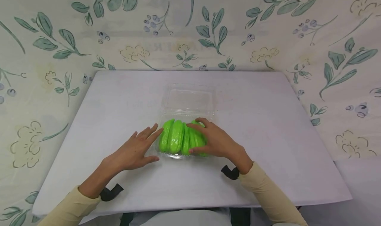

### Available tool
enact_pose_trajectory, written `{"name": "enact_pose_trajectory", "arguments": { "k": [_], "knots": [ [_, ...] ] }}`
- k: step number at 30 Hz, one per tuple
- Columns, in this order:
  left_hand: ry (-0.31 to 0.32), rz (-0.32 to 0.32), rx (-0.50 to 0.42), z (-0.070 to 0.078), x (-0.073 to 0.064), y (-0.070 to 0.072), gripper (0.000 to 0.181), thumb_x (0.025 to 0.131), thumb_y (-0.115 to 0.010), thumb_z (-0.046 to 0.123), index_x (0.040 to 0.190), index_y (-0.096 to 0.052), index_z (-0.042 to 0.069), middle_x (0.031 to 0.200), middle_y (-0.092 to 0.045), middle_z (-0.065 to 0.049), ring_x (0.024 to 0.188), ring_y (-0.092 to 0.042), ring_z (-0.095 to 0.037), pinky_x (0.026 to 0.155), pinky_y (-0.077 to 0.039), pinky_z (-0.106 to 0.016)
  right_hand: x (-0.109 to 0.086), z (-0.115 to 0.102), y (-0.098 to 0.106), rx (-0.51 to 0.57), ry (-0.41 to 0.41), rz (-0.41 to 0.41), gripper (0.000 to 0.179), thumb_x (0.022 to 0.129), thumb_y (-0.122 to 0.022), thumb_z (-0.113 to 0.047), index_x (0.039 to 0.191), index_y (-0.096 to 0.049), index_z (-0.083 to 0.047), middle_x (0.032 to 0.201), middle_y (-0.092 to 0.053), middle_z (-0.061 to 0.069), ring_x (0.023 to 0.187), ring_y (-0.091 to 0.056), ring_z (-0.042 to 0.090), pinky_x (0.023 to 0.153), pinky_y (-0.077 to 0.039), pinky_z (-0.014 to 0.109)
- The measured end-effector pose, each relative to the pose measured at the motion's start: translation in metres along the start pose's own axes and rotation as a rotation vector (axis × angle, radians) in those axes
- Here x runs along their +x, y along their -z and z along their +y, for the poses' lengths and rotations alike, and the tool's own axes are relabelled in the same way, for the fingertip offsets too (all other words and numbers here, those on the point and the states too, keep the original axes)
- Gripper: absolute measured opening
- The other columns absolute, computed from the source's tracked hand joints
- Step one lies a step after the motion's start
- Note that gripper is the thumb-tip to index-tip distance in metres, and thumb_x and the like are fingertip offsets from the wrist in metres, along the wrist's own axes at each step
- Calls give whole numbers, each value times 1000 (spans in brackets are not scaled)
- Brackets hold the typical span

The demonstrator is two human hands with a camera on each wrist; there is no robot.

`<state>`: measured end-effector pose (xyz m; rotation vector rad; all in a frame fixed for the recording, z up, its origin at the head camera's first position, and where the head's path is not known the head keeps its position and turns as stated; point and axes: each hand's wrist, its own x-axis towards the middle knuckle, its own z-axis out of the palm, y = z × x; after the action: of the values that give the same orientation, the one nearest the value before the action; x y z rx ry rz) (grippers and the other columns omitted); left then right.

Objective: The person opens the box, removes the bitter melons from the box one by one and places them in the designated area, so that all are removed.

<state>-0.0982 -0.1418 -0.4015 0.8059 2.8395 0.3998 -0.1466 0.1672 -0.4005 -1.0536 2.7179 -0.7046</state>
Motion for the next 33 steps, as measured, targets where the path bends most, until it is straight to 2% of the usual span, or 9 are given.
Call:
{"name": "enact_pose_trajectory", "arguments": {
  "k": [6, 14, 26, 33],
  "knots": [
    [1, 1, -5, 0, 0, 0, 96, 82, -78, 41, 155, -27, 6, 157, -27, -22, 138, -32, -44, 100, -30, -70, 0, -3, -4, 12, -2, -1, 87, 70, -86, -50, 143, -52, -16, 151, -34, 17, 127, -47, 38, 98, -44, 53],
    [10, -9, -9, 0, 0, -1, 96, 83, -78, 41, 155, -26, 7, 157, -26, -21, 139, -32, -43, 101, -29, -70, -1, -4, -3, -7, 13, 22, 86, 74, -83, -51, 143, -52, -11, 151, -35, 17, 128, -47, 37, 98, -44, 53],
    [13, -3, -10, 0, -2, -2, 95, 83, -78, 41, 155, -27, 7, 157, -26, -21, 139, -32, -44, 100, -29, -71, -7, -8, 11, -6, 7, 55, 85, 74, -86, -45, 143, -51, -10, 151, -34, 17, 125, -49, 36, 95, -47, 51],
    [1, 12, -6, 0, -1, -2, 95, 82, -78, 41, 155, -29, 6, 157, -27, -21, 138, -33, -44, 100, -30, -71, -16, -5, 24, 12, -36, 84, 83, 76, -83, -46, 143, -51, -10, 152, -32, 15, 118, -53, 32, 90, -51, 46]
  ]
}}
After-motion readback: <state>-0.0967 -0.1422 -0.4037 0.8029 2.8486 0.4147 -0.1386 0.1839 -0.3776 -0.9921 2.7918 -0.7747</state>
